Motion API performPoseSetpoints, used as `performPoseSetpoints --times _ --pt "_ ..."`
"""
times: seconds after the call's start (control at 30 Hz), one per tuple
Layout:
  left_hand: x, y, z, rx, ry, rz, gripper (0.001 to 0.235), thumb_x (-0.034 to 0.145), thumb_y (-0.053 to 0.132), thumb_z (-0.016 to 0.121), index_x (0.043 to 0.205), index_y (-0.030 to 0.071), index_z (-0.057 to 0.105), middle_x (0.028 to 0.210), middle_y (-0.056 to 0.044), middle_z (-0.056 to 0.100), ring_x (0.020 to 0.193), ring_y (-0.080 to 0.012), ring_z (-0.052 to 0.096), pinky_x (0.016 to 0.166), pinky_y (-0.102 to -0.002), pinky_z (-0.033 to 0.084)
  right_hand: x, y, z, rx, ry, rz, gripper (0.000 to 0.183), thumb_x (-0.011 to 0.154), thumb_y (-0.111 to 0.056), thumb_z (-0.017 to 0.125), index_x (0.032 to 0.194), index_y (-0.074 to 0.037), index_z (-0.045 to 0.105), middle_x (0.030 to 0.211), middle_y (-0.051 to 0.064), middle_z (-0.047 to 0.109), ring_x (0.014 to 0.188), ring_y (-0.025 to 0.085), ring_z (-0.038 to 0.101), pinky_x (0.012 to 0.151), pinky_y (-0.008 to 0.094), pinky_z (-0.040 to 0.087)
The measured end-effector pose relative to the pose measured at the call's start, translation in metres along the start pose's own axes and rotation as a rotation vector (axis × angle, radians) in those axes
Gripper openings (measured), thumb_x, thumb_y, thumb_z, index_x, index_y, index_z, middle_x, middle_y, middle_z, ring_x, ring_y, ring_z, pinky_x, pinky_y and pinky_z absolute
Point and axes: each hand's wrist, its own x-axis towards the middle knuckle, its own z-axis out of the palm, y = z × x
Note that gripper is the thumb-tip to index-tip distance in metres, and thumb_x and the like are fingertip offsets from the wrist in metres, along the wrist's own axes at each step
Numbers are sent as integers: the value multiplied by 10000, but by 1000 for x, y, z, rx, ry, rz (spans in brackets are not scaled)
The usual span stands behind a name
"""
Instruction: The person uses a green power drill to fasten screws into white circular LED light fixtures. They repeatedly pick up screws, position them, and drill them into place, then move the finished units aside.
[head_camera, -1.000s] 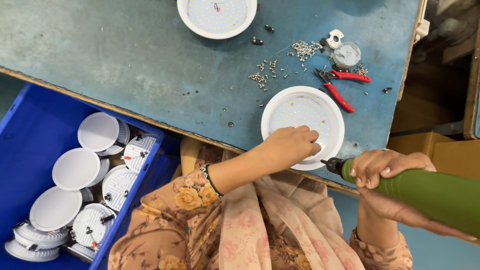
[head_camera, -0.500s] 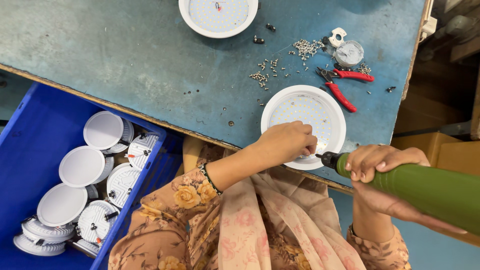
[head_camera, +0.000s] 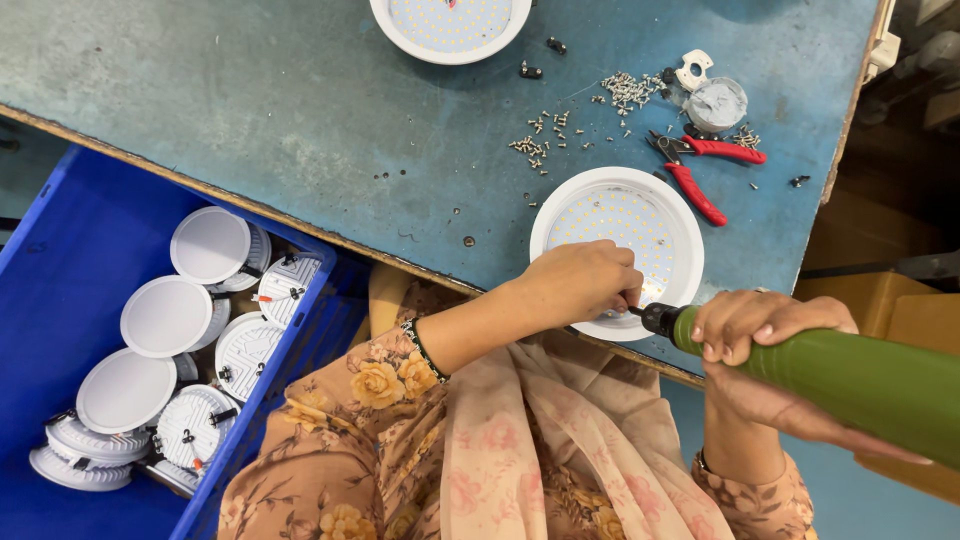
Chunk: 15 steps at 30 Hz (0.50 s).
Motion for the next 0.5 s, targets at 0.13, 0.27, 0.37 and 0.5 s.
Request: performPoseSetpoints --times 0.13,0.27,0.37,0.5 --pt "-5 2 -5 9 16 49 114 805 211 771 907 170 741 957 -6 673 1021 -249 648 816 -405 523 -2 6 -5 -9 62 -6 1127 650 -1031 479 948 53 566 691 187 583 569 286 538 555 451 474" --pt "-19 7 -18 -46 24 105 271 821 273 772 1037 116 724 1027 -42 647 1057 -267 629 861 -405 515 -3 10 -12 -7 65 13 992 671 -934 585 943 20 558 680 174 574 578 284 518 541 463 467" --pt "-38 9 -25 221 160 311 560 726 512 771 1059 66 709 1076 -46 650 1094 -257 624 939 -410 496 -3 14 -15 4 67 5 962 656 -901 625 946 14 561 672 164 579 566 290 530 542 471 485" --pt "-50 3 -20 464 292 389 268 803 219 680 1047 112 707 1207 -37 658 1219 -241 622 1020 -380 497 5 -5 -14 -135 35 200 720 770 -694 713 902 -5 549 682 199 582 600 338 529 575 522 473"
